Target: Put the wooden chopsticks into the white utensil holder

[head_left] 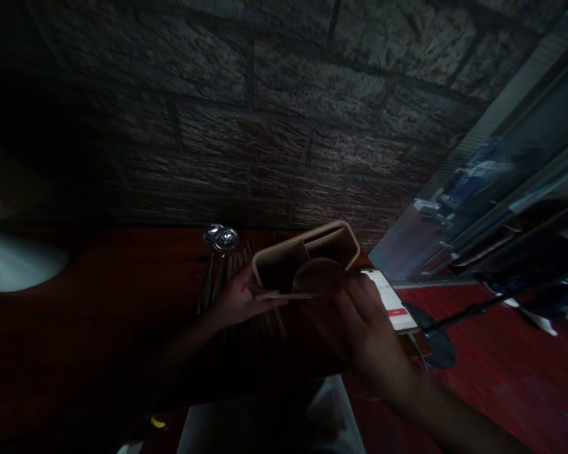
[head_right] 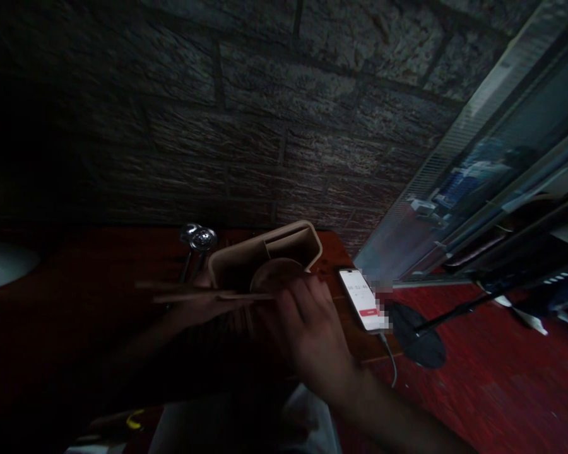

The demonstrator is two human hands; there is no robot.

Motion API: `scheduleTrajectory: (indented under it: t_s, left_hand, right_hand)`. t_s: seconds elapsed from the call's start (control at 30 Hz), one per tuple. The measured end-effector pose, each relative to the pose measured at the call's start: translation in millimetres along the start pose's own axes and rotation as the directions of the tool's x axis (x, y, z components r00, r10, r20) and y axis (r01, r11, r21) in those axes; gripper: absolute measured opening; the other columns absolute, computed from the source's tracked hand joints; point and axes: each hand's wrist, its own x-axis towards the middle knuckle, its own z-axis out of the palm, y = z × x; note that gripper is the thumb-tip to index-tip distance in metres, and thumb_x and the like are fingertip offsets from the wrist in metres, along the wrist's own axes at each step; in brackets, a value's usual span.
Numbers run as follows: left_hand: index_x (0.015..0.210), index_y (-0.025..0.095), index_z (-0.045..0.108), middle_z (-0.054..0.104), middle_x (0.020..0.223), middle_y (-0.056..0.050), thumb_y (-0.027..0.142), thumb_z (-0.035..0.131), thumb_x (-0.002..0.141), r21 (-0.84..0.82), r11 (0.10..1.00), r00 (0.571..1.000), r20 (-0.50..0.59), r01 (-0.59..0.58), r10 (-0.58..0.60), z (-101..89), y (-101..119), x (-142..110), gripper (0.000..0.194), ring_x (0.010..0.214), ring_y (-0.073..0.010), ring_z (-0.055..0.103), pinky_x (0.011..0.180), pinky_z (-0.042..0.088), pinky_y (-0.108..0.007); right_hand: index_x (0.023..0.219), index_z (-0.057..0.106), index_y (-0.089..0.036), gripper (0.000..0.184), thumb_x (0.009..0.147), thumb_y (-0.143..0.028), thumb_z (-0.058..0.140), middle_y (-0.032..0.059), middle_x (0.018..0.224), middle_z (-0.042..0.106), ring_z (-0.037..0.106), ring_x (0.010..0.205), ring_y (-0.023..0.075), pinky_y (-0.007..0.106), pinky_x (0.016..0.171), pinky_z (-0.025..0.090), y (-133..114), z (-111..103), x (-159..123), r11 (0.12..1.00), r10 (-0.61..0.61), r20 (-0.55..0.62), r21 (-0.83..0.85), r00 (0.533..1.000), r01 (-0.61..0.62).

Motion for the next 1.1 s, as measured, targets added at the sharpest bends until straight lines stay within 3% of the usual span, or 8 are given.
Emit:
scheduleTrajectory:
  t_s: [0.1,0.2,0.33,0.5,0.67,0.8,0.87,1.1]
  left_hand:
    - [0.093,0.019,0.065,0.072,0.093,-0.006,0.037,0.086,0.061,0.04,0.999,0.999,-0.03,-0.014,0.015,-0.1,-2,1,0.042,0.093,-0.03,0.068,0.088,0.056,-0.05]
    - [0.115,0.019,0.06,0.068,0.116,-0.011,0.036,0.086,0.062,-0.005,0.998,0.997,-0.059,-0.056,0.056,1.7,1,3,0.062,0.111,-0.0328,0.063,0.096,0.052,-0.047]
    - [0.136,0.023,0.045,0.058,0.135,-0.013,0.031,0.083,0.068,-0.107,0.987,0.993,0.01,-0.117,0.119,8.5,2,8,0.078,0.125,-0.0324,0.054,0.105,0.045,-0.047]
    - [0.147,0.032,0.026,0.034,0.154,-0.012,0.028,0.069,0.084,-0.165,0.963,0.977,-0.035,-0.215,0.212,12.1,-1,12,0.076,0.134,-0.0287,0.044,0.111,0.037,-0.05]
    - [0.143,0.03,0.029,0.046,0.142,-0.012,0.027,0.063,0.089,-0.116,0.97,0.971,-0.135,-0.214,0.198,2.1,-4,16,0.064,0.127,-0.0254,0.051,0.106,0.043,-0.051]
    - [0.139,0.028,0.034,0.05,0.136,-0.012,0.028,0.061,0.09,-0.087,0.973,0.964,-0.177,-0.216,0.198,-1.8,-7,19,0.056,0.121,-0.0243,0.055,0.102,0.047,-0.048]
    - [0.137,0.028,0.035,0.051,0.135,-0.012,0.029,0.059,0.091,-0.07,0.973,0.962,-0.183,-0.219,0.204,-2.0,-8,19,0.052,0.12,-0.0239,0.055,0.1,0.048,-0.047]
    - [0.133,0.024,0.037,0.051,0.133,-0.014,0.027,0.057,0.092,-0.057,0.979,0.965,-0.19,-0.197,0.183,-6.6,-9,21,0.046,0.118,-0.0231,0.056,0.097,0.049,-0.047]
  right_hand:
    - [0.114,0.062,-0.014,0.024,0.092,-0.022,0.057,0.0122,0.109,0.067,0.056,0.101,0.0281,0.044,0.084,0.049,15,0,5,0.998,-0.015,0.107,-0.055,0.994,0.021]
    - [0.115,0.064,-0.016,0.025,0.09,-0.022,0.061,0.0112,0.113,0.067,0.057,0.109,0.0264,0.042,0.091,0.048,25,6,18,0.992,-0.101,0.237,-0.052,0.966,0.117]
    - [0.106,0.068,-0.019,0.017,0.09,-0.021,0.061,0.0072,0.111,0.07,0.061,0.11,0.0226,0.037,0.093,0.047,38,8,34,0.977,-0.204,0.323,0.004,0.924,0.214]
    - [0.116,0.066,-0.021,0.028,0.091,-0.032,0.06,0.0088,0.117,0.07,0.065,0.106,0.0238,0.034,0.09,0.051,81,-3,42,0.993,-0.033,0.34,-0.094,0.94,0.069]
    - [0.116,0.069,-0.024,0.03,0.089,-0.037,0.061,0.0094,0.117,0.07,0.066,0.105,0.0272,0.034,0.086,0.052,156,-8,52,0.935,0.219,0.367,-0.345,0.904,-0.087]
    - [0.116,0.071,-0.024,0.033,0.089,-0.04,0.061,0.012,0.116,0.071,0.065,0.107,0.0293,0.036,0.088,0.051,206,5,56,0.878,0.381,0.345,-0.427,0.858,-0.218]
    - [0.113,0.072,-0.023,0.031,0.089,-0.038,0.061,0.0133,0.113,0.071,0.065,0.106,0.0298,0.037,0.087,0.052,222,18,54,0.863,0.432,0.335,-0.423,0.837,-0.276]
    - [0.117,0.071,-0.02,0.034,0.085,-0.032,0.065,0.0152,0.115,0.07,0.065,0.106,0.031,0.037,0.083,0.053,235,54,53,0.872,0.412,0.266,-0.393,0.871,-0.293]
